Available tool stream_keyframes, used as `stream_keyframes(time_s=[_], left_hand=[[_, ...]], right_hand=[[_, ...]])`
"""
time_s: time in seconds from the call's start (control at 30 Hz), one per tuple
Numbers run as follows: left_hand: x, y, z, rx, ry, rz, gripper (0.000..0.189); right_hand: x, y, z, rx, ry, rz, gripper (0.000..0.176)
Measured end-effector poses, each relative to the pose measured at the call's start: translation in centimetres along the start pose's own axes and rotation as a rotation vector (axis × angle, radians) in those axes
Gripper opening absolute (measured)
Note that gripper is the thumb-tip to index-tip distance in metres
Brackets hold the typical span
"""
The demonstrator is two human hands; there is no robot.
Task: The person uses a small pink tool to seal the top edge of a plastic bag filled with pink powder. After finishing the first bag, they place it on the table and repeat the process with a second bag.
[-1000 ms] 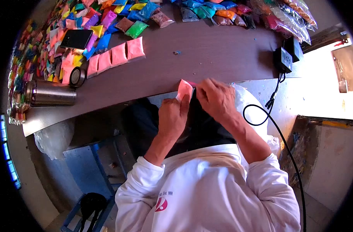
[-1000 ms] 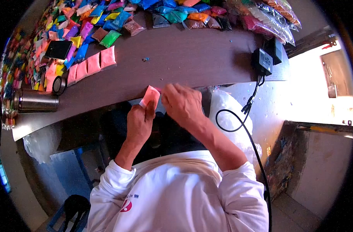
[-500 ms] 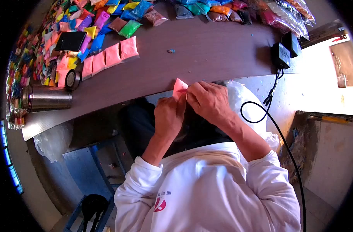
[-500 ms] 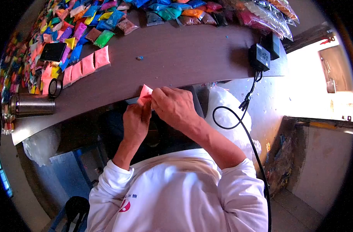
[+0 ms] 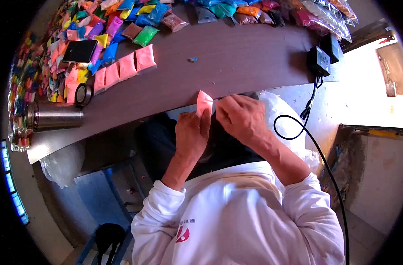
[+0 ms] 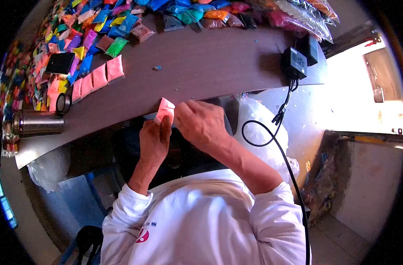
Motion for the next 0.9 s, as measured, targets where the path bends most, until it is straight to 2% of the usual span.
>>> stream_keyframes(time_s=[0.03, 0.13, 0.23, 0.33, 0.5, 0.6, 0.7, 0.9], left_hand=[[0.1, 0.1, 0.1, 0.007, 0.064, -0.015, 0.027], [0.2, 0.4, -0.1, -0.056, 0.056, -0.088, 0.028], [0.0, 0.0, -0.6, -0.067, -0.060, -0.028, 0.030], [0.0, 0.0, -0.3, 0.004, 0.014, 0.009, 0.030], [0.0, 0.2, -0.3, -0.003, 0.050, -0.018, 0.031], [-0.1, 0.2, -0.5, -0.023, 0.024, -0.047, 0.031], [0.0, 0.1, -0.5, -0.013, 0.002, 0.014, 0.031], [-0.1, 0.2, -0.3, -0.014, 0.083, -0.028, 0.028]], right_hand=[[0.1, 0.5, -0.3, 0.000, 0.002, 0.000, 0.012], [0.6, 1.6, -1.3, -0.023, 0.050, -0.010, 0.012], [-0.1, 0.5, -0.8, -0.017, 0.067, 0.107, 0.012], [-0.6, 0.9, -0.4, -0.002, 0.018, 0.019, 0.012], [-0.5, -0.2, -0.3, 0.005, 0.057, 0.102, 0.012], [-0.5, 0.6, -0.1, -0.042, 0.024, 0.060, 0.014], [0.3, 1.0, -0.9, -0.063, 0.050, 0.072, 0.015], [-0.5, 0.4, 0.1, -0.017, 0.063, 0.080, 0.014]])
Point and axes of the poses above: each hand's wrist, its own x-axis towards the middle knuckle, its own y-axis out of the palm, z = x × y, the point moved 1 cm from there along x, towards the middle knuckle, and after that the axes turned 11 degrees about -x, right-handed, at the moved point
